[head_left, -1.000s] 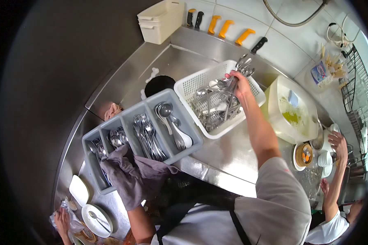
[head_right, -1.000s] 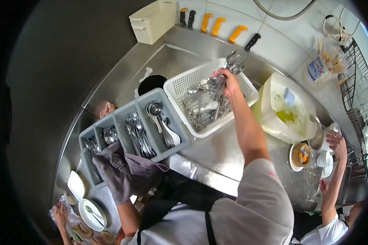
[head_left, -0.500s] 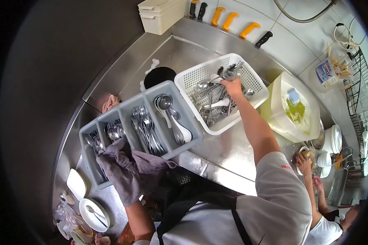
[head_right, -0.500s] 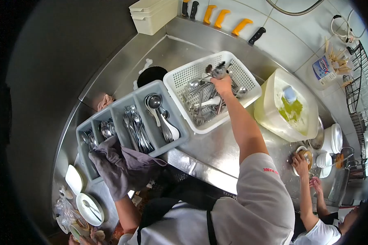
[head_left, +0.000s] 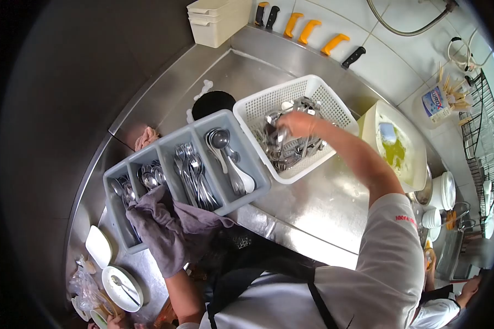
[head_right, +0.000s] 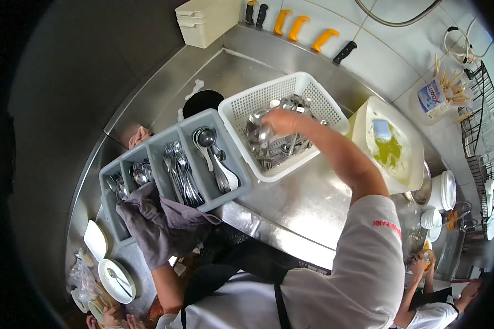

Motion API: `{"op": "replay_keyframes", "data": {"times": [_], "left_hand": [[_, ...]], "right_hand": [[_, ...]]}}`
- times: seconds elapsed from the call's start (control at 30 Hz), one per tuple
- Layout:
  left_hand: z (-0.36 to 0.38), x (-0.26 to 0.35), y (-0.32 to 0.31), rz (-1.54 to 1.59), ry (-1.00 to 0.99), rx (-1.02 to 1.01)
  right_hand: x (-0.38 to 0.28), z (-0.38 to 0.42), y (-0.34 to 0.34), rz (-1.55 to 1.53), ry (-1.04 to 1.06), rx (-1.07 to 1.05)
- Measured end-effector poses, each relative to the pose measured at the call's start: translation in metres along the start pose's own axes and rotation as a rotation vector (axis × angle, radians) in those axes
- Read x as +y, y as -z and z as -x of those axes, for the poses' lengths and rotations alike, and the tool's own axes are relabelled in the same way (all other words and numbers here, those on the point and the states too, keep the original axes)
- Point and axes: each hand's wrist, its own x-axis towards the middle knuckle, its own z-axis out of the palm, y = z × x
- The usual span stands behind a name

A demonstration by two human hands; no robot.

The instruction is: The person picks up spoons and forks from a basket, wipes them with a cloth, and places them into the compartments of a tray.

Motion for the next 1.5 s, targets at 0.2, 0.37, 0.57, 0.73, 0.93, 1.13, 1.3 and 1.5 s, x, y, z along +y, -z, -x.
{"op": "replay_keyframes", "data": {"times": [0.2, 0.37, 0.57, 0.73, 0.93, 1.13, 1.3, 1.5], "left_hand": [[-0.003, 0.000, 0.001, 0.233, 0.102, 0.038], [-0.004, -0.004, 0.001, 0.225, 0.077, 0.039], [-0.004, -0.006, 0.002, 0.216, 0.059, 0.037], [-0.005, -0.004, -0.001, 0.063, -0.051, 0.025], [-0.004, 0.008, -0.003, -0.117, -0.145, 0.031], [-0.006, -0.003, 0.009, -0.149, -0.091, 0.015], [-0.009, -0.014, 0.013, 1.007, 0.477, 0.022], [-0.013, 0.007, 0.017, 0.571, 0.351, 0.068]], "right_hand": [[-0.003, 0.002, -0.058, 0.002, 0.114, -0.113], [0.007, 0.006, -0.055, 0.089, 0.164, -0.023], [0.000, 0.021, -0.018, -0.066, 0.033, 0.322], [-0.016, -0.007, 0.014, -0.107, -0.728, 0.578], [0.050, -0.059, -0.066, -0.646, -1.327, 0.767], [0.047, -0.084, -0.084, -0.652, -1.472, 0.496], [0.031, -0.089, -0.088, -0.548, -1.540, 0.617], [0.016, -0.034, -0.056, -1.059, -1.164, 0.461]]}}
